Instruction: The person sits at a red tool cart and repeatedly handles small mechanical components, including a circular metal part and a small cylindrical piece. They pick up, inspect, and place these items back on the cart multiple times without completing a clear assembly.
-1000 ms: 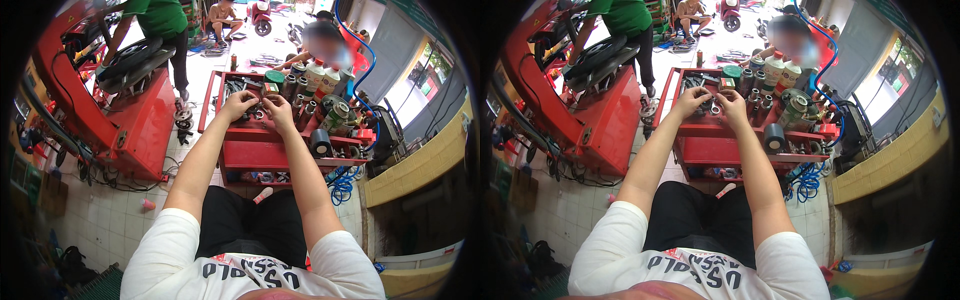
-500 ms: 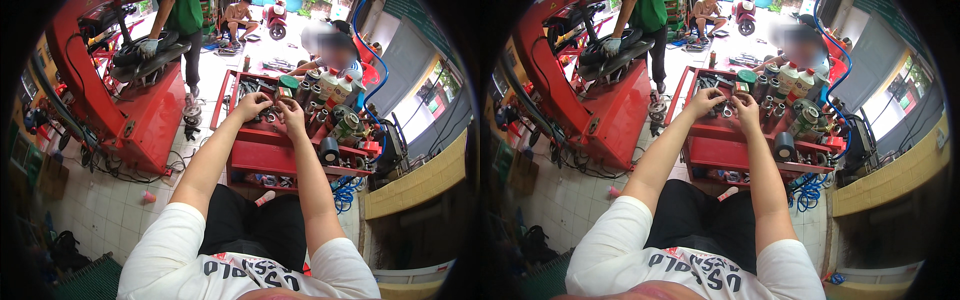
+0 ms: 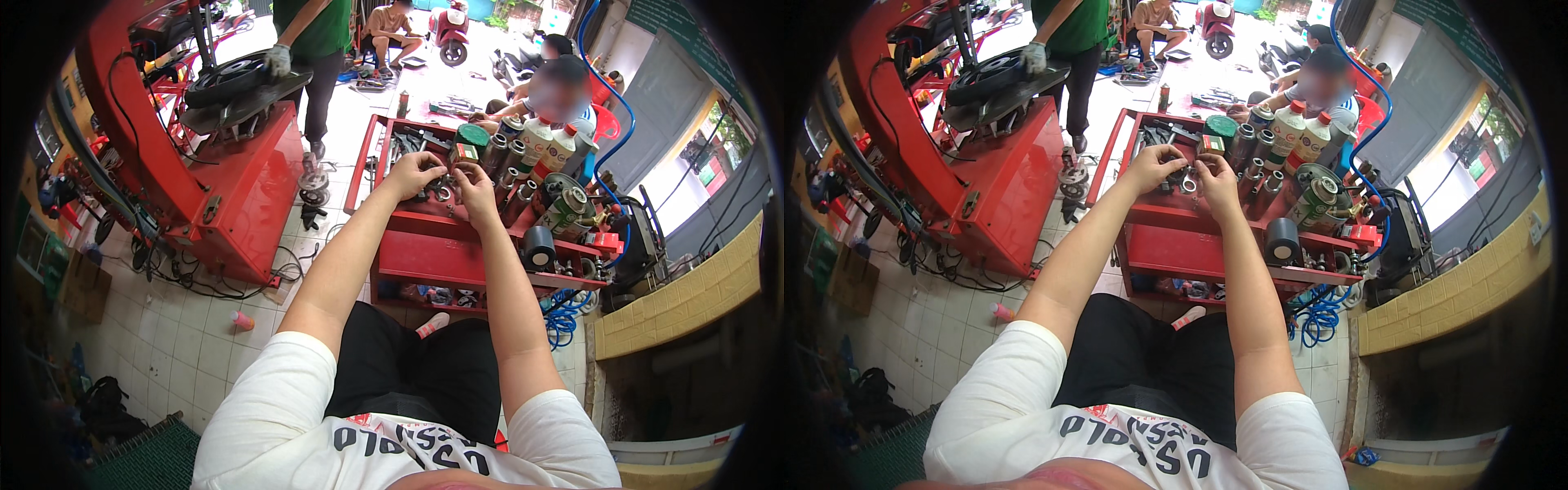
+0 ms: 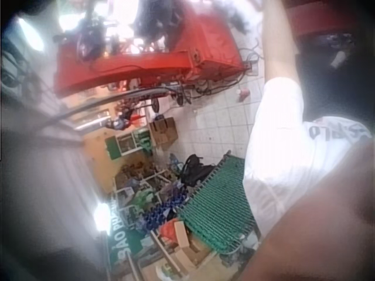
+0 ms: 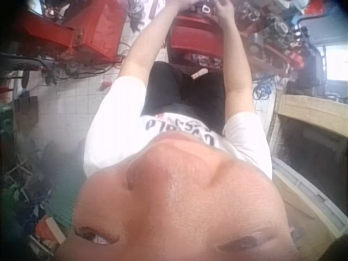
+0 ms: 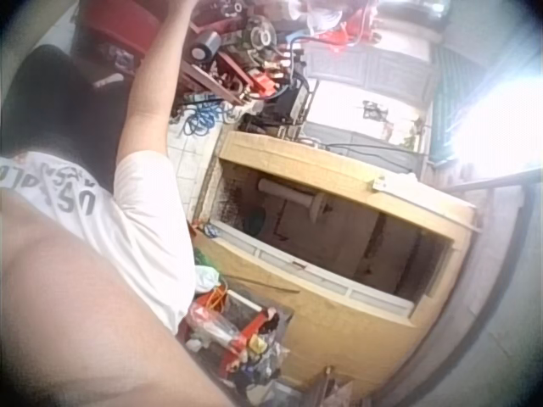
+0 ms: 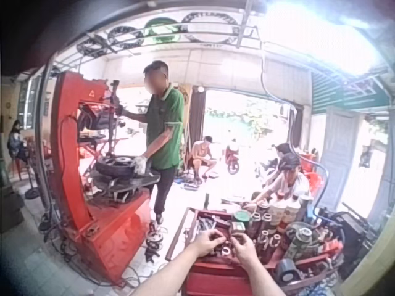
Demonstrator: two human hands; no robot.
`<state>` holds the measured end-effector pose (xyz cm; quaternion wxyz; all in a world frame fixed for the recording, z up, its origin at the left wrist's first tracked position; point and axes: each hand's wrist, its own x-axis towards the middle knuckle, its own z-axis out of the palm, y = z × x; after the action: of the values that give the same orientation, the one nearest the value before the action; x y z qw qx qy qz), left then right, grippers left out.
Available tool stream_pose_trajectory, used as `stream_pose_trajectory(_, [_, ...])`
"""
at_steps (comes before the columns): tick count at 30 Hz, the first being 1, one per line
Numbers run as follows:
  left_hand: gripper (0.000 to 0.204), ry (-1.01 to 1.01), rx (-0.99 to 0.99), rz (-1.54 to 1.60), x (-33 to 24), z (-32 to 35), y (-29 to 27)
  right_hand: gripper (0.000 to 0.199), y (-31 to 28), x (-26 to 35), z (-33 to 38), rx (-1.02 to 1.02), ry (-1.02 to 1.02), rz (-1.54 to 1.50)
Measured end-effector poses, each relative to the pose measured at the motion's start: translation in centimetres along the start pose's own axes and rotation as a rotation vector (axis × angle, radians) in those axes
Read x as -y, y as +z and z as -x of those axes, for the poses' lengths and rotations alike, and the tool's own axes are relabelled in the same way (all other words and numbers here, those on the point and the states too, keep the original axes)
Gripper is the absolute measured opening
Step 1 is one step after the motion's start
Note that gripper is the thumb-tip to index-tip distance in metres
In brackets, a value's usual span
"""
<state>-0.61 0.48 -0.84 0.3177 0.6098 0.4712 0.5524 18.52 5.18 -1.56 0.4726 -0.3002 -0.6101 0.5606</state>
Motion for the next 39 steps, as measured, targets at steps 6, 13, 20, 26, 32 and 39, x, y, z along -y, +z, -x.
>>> stream_pose_trajectory(6, [0.027, 0.012, 0.013, 0.008, 0.5, -0.1, 0.0, 0.027, 0.0, 0.2, 0.4, 0.056, -0.048, -0.039])
stream_pose_trajectory(13, [0.027, -0.031, 0.165, 0.063, -0.4, 0.1, 0.5, 0.028, -1.2, 0.2, 0.4, 0.067, -0.033, -0.090])
stream_pose_trajectory(20, [0.031, -0.060, 0.181, -0.041, -1.0, 0.5, 0.1, 0.027, -0.7, -1.2, -0.4, 0.075, -0.087, -0.123])
stream_pose_trajectory(26, [0.023, 0.006, 0.138, -0.077, -0.2, 0.2, 0.0, 0.025, -0.5, -1.1, -0.5, 0.074, -0.060, -0.154])
stream_pose_trajectory(32, [0.022, -0.050, 0.108, -0.057, -0.7, 0.3, 0.1, 0.022, -0.5, -0.7, -0.4, 0.053, 0.112, -0.104])
stream_pose_trajectory(39, [0.019, -0.048, 0.116, -0.052, -0.7, 0.6, 0.3, 0.022, 0.0, -0.6, -0.3, 0.004, 0.053, 0.053])
